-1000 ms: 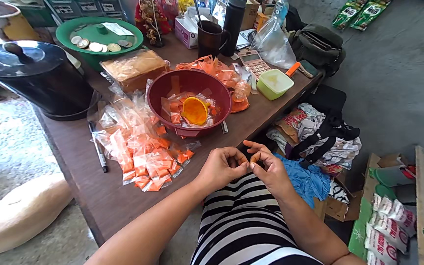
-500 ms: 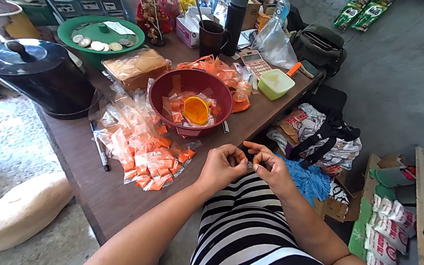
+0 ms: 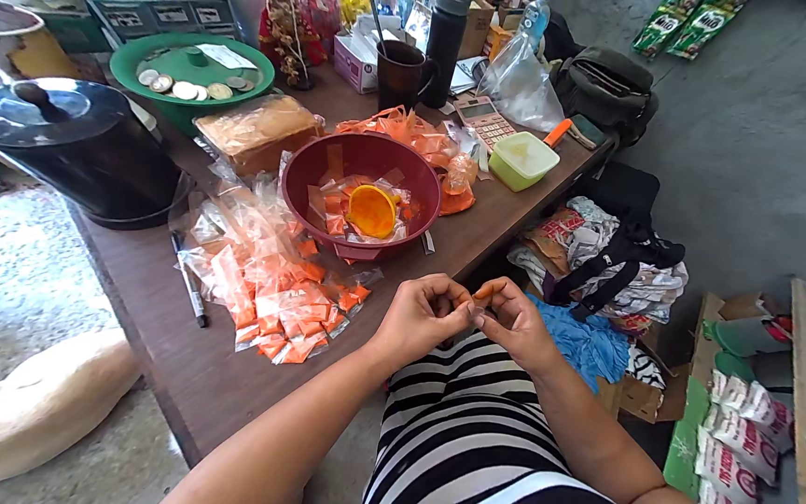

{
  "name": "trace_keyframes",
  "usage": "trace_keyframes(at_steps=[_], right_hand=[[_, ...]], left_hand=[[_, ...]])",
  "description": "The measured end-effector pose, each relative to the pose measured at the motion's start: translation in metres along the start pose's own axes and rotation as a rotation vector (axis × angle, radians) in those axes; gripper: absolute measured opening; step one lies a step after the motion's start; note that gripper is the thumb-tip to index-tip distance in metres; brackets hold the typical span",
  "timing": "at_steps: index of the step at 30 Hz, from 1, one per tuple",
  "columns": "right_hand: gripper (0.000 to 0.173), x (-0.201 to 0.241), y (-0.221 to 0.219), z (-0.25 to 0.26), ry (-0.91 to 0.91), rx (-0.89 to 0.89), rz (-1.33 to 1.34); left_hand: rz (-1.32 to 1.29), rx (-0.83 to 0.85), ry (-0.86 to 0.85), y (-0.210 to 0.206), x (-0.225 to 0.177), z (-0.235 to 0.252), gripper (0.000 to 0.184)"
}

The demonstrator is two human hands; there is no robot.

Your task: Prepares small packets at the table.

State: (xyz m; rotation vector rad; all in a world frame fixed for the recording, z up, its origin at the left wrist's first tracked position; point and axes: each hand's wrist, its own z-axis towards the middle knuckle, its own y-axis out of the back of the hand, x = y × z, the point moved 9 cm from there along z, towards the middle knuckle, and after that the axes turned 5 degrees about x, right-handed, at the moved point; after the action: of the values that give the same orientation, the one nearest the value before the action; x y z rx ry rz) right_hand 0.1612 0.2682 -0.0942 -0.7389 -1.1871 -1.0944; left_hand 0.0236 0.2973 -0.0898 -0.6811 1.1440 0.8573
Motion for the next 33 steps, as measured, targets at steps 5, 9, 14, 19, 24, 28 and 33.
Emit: trace_keyframes(at_steps=[5, 9, 14, 19, 24, 28, 33], right_hand=[[0.027, 0.006, 0.008, 0.0, 0.039, -0.087, -0.065], [0.025, 0.01, 0.01, 0.0, 0.077, -0.103, -0.125], [0.022, 0.013, 0.009, 0.0, 0.121, -0.112, -0.173], [0.022, 0.015, 0.009, 0.0, 0.144, -0.113, -0.227], [0.022, 0.013, 0.009, 0.0, 0.133, -0.124, -0.257], [0.019, 0.012, 0.009, 0.0, 0.128, -0.136, -0.286], [0.018, 0.012, 0.011, -0.001, 0.136, -0.151, -0.288]], left_hand=[[0.297, -0.04, -0.294, 0.004, -0.021, -0.005, 0.029], [0.594, -0.111, -0.483, -0.004, -0.038, -0.013, 0.025], [0.714, -0.139, -0.484, -0.005, -0.034, -0.013, 0.02], [0.817, -0.125, -0.524, -0.009, -0.032, -0.015, 0.017], [0.813, -0.114, -0.538, -0.01, -0.033, -0.015, 0.014], [0.79, -0.106, -0.536, -0.008, -0.034, -0.015, 0.015], [0.75, -0.103, -0.506, -0.005, -0.035, -0.013, 0.018]])
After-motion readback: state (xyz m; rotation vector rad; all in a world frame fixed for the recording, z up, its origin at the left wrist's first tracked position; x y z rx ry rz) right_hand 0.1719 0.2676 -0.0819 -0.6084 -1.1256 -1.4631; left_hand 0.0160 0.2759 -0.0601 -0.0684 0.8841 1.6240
